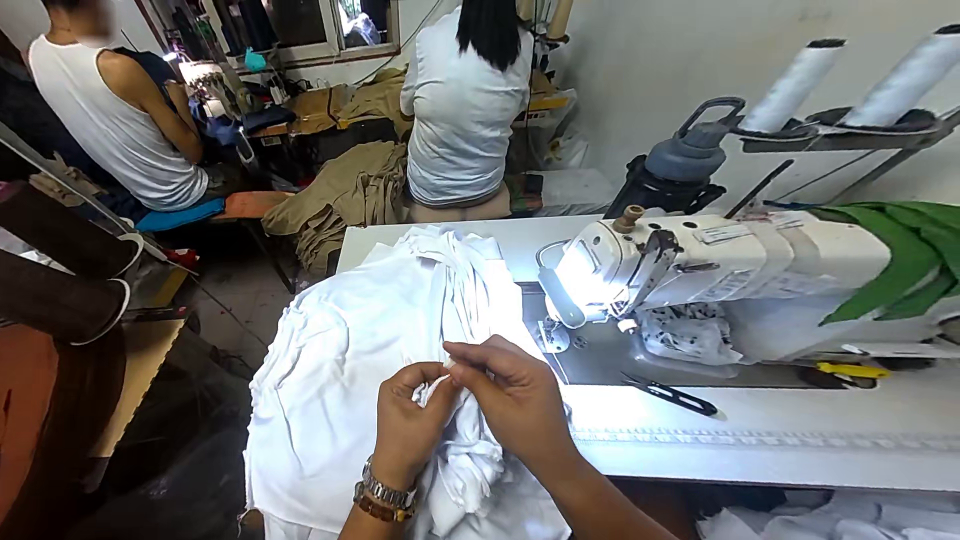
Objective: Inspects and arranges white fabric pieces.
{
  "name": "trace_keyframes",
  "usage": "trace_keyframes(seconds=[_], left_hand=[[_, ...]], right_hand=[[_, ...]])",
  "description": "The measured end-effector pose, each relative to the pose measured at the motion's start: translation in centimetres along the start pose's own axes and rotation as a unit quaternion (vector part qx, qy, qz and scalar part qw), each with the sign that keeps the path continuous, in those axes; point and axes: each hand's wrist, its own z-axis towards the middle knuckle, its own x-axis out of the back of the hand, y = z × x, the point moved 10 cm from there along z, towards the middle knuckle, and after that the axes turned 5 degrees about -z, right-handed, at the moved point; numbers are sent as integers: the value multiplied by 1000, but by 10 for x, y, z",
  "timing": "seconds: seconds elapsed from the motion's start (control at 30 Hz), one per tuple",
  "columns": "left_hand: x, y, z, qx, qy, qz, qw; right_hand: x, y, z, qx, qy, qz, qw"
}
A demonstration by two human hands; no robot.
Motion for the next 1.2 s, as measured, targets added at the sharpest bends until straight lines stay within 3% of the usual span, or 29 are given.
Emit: trace_keyframes(seconds=[0.23,0.6,0.7,0.77,0.83,0.9,0.97,1.1,1.2], left_hand=[[4,1,0,2,1,-12,1000],[-6,-7,-4,23,-18,-9,1000],[-2,-6,-4,25,-2,-17,1000],[-3,-4,-5,-5,1,2,1000],[-18,6,-11,-61,-46,90,993],[-45,18,-22,-100,-129,214,963],[-73,26,-38,-121,-198,320,919],[-109,28,-69,-217,-171,475,836],[-122,27,-75,-246,-158,543,787]], right_hand=[[11,9,1,-42,9,50,998],[-9,2,6,-10,-32,37,999],[-2,7,21,-71,-32,168,983],[3,17,32,-152,-22,252,956],[2,30,43,-261,-9,294,919],[-11,36,56,-355,-19,312,881],[-32,32,72,-377,-68,301,873],[-106,16,109,-289,-252,210,899],[-175,12,133,-174,-333,96,922]])
